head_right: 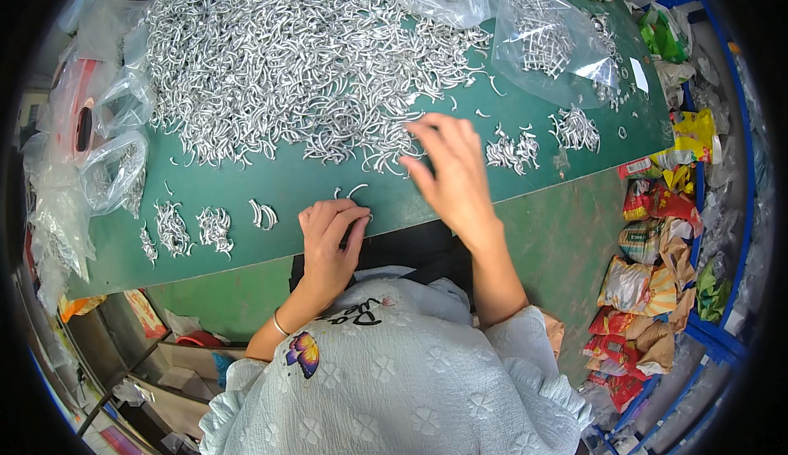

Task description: The person sorts small dried silver fish by hand on a green worktable, picking them up from a large pile and placing them into smaller groups.

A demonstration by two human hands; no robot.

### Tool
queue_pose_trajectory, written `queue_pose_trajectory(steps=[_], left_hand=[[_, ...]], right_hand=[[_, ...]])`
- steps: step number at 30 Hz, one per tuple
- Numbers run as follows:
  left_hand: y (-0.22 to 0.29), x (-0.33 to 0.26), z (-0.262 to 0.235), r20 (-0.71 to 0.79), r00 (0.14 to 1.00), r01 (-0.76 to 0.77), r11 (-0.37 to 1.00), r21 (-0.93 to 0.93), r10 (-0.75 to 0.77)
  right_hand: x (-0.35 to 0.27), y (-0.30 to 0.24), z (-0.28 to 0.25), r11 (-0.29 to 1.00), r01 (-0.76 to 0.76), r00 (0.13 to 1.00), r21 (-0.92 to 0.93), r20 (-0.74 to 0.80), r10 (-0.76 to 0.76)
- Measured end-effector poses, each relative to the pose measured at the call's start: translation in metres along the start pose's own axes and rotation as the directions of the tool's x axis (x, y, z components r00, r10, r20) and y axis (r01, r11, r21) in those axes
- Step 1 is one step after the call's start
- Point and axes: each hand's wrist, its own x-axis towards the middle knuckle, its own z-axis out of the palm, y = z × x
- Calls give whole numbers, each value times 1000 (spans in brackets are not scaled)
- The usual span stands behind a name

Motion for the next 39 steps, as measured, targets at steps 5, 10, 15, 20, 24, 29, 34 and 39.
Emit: queue_pose_trajectory(steps=[5,10,15,20,24,29,34,39], left_hand=[[-1,1,-1,-44,999,-10,999,-32,8],[-1,1,-1,-54,999,-10,1000,-30,8],[0,2,0,-50,999,-23,1000,-11,22],[-3,1,0,-53,998,-35,999,-7,34],[-3,0,1,-61,998,-36,999,-15,35],[-2,2,1,-62,998,-19,999,-34,17],[-2,1,1,-68,998,-12,999,-31,10],[-2,1,1,-62,998,-9,1000,-24,7]], right_hand=[[-7,-4,21,996,38,998,77,36,-41],[-7,-6,4,920,-5,989,393,136,-53],[11,5,15,997,-5,999,77,-36,8],[20,1,21,985,54,998,-161,0,-55],[17,0,18,996,17,999,-85,-39,-20],[2,17,11,749,-217,942,626,-67,328],[-4,23,1,390,-288,911,875,124,393],[3,17,1,606,-307,927,734,86,364]])
